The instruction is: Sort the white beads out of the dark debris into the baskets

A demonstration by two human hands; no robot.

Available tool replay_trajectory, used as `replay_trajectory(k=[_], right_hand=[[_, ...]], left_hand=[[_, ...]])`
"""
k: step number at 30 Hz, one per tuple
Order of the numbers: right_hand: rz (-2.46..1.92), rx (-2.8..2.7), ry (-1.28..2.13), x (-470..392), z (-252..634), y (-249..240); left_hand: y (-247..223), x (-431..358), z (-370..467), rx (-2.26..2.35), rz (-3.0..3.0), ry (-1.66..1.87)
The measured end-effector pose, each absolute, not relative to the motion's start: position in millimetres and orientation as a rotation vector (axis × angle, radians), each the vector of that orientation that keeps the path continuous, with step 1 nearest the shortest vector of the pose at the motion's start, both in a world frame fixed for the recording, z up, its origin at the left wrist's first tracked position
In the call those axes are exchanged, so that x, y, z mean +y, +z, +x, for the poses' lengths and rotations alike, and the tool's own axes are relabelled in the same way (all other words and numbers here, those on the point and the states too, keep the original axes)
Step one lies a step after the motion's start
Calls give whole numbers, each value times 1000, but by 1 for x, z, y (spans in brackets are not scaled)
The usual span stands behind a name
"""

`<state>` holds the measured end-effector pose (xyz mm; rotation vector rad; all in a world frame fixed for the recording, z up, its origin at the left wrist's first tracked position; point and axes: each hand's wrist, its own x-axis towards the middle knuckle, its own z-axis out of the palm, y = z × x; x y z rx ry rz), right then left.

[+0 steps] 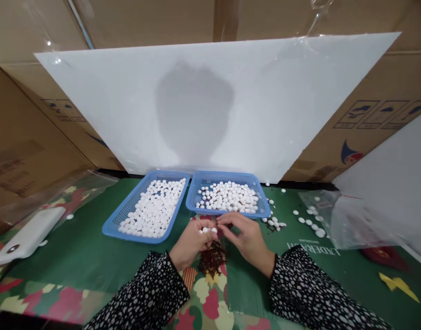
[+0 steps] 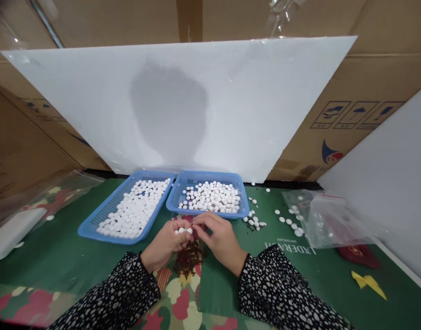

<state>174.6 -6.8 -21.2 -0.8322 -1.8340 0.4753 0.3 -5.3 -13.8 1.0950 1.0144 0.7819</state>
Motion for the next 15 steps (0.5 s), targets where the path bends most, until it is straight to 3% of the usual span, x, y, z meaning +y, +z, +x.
replay_trajectory(k=[15], right_hand=[[-689, -2046, 311, -3, 182, -25]], left_hand=[[-11, -9, -1, 975, 1174, 759]])
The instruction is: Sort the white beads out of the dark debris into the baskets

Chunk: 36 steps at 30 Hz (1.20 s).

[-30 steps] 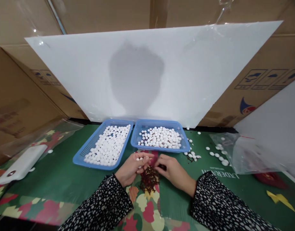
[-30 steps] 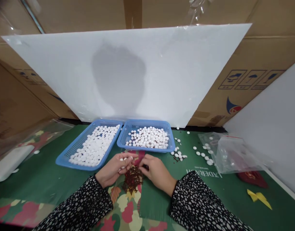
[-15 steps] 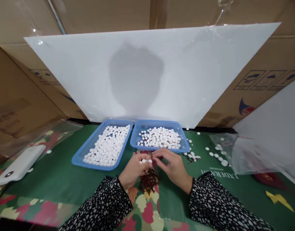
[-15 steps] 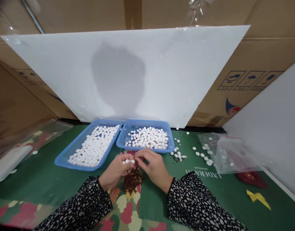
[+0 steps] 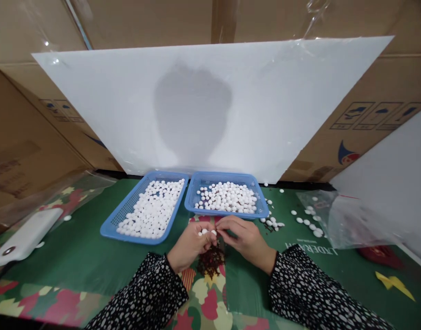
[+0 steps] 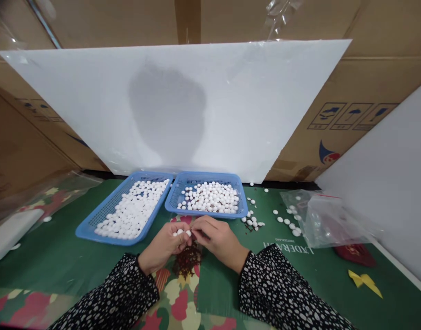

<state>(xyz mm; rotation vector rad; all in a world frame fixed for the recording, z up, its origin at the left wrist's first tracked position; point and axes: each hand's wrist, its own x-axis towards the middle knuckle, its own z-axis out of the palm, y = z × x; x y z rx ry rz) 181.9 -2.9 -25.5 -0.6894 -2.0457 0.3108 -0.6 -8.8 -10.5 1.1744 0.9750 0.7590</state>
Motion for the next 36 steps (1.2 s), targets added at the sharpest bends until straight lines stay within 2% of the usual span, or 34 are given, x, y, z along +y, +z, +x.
replay_trajectory(k=[6, 21, 27, 30, 36], right_hand=[[-722, -2028, 281, -8, 179, -24], [-721, -1843, 563, -14, 168, -19], [-629, -1965, 402, 3, 175, -6], [-745, -1888, 301, 15, 180, -1], [-1043, -1676, 349, 45, 191, -1]], left_hand=[[-15, -9, -1, 912, 1126, 813], [-11, -10, 1, 847, 1029, 853], [-6, -8, 1, 765, 1011, 870], [-2, -5, -1, 789, 935, 912], [1, -2, -8, 841, 879, 921]])
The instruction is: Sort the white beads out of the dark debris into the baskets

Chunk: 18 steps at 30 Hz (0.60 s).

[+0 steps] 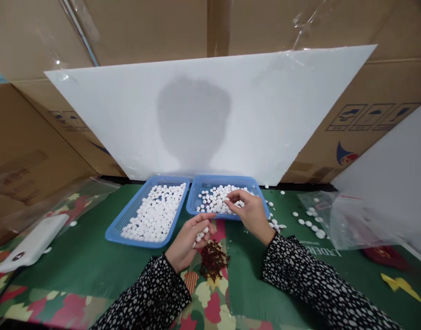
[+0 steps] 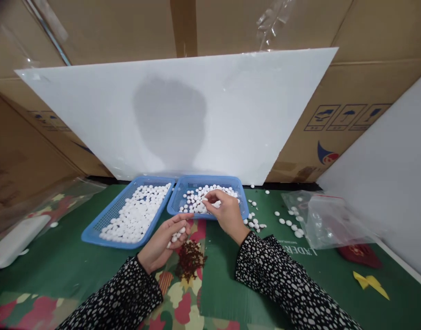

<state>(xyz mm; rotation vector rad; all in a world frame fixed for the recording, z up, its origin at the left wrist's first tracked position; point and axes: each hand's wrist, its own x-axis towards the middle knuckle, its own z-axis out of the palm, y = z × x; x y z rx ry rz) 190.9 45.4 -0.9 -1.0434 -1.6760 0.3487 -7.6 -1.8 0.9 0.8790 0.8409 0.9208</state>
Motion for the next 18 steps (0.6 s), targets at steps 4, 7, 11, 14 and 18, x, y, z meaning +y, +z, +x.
replay_trajectory(k=[4, 7, 11, 14, 18], right_hand=[[-1078, -1754, 299, 55, 197, -5], [-1058, -1878, 116, 45, 198, -8], [-868, -2189, 134, 15, 186, -19], [-895, -2339, 363, 2, 175, -30], [-965, -2382, 508, 4, 171, -41]], left_hand=[[3, -3, -6, 843, 973, 891], [3, -2, -6, 896, 1010, 893], [-4, 1, -8, 1016, 993, 939], [-11, 2, -10, 1052, 991, 943], [-14, 2, -10, 1068, 1004, 933]])
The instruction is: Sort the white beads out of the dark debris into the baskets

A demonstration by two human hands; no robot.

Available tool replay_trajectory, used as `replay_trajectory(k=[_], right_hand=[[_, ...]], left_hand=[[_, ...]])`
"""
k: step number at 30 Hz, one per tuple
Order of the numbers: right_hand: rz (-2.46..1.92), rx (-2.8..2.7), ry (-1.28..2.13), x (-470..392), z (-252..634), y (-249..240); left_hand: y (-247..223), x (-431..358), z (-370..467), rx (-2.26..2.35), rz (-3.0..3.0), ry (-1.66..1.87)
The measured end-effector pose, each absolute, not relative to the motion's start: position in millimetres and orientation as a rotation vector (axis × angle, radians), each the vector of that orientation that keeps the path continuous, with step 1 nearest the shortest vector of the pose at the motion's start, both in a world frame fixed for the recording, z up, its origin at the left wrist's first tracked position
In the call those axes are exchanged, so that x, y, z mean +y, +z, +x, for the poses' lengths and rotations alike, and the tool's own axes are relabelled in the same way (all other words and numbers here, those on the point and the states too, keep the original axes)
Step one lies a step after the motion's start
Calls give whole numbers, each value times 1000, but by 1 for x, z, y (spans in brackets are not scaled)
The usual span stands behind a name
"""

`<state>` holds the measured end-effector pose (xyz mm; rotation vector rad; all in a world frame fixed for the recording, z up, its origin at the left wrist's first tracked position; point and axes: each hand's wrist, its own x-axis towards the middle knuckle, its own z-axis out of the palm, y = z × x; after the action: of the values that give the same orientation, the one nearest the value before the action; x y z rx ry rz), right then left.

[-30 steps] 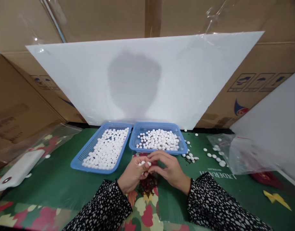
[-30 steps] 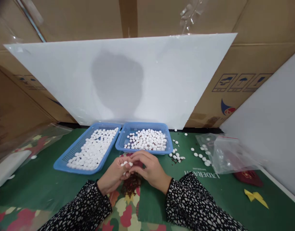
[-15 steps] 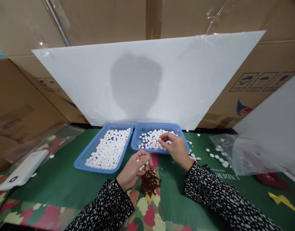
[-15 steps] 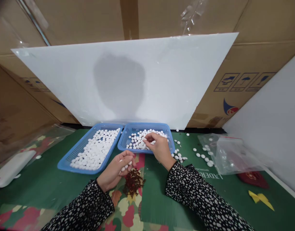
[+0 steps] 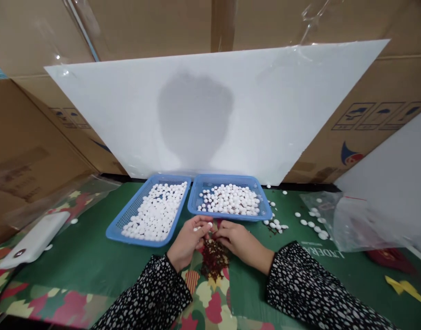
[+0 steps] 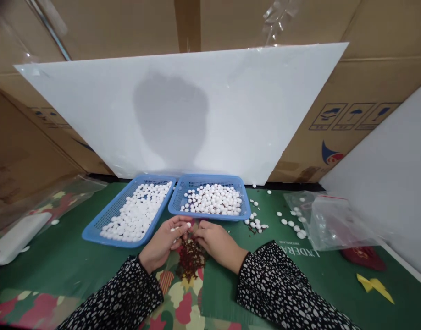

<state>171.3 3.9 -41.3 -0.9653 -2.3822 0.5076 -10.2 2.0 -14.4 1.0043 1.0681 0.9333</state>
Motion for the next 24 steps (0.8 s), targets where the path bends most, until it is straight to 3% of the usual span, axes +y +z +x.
replay_trajectory(k=[7, 14, 24], right_hand=[[-956, -2332, 519, 4, 176, -37], [-867, -1925, 384, 2, 175, -19], [-837, -1922, 302, -1, 167, -22]], left_hand=[[-14, 2, -11, 1051, 1007, 917], [-12, -2, -8, 934, 967, 891], [-12, -5, -4, 885, 949, 895]])
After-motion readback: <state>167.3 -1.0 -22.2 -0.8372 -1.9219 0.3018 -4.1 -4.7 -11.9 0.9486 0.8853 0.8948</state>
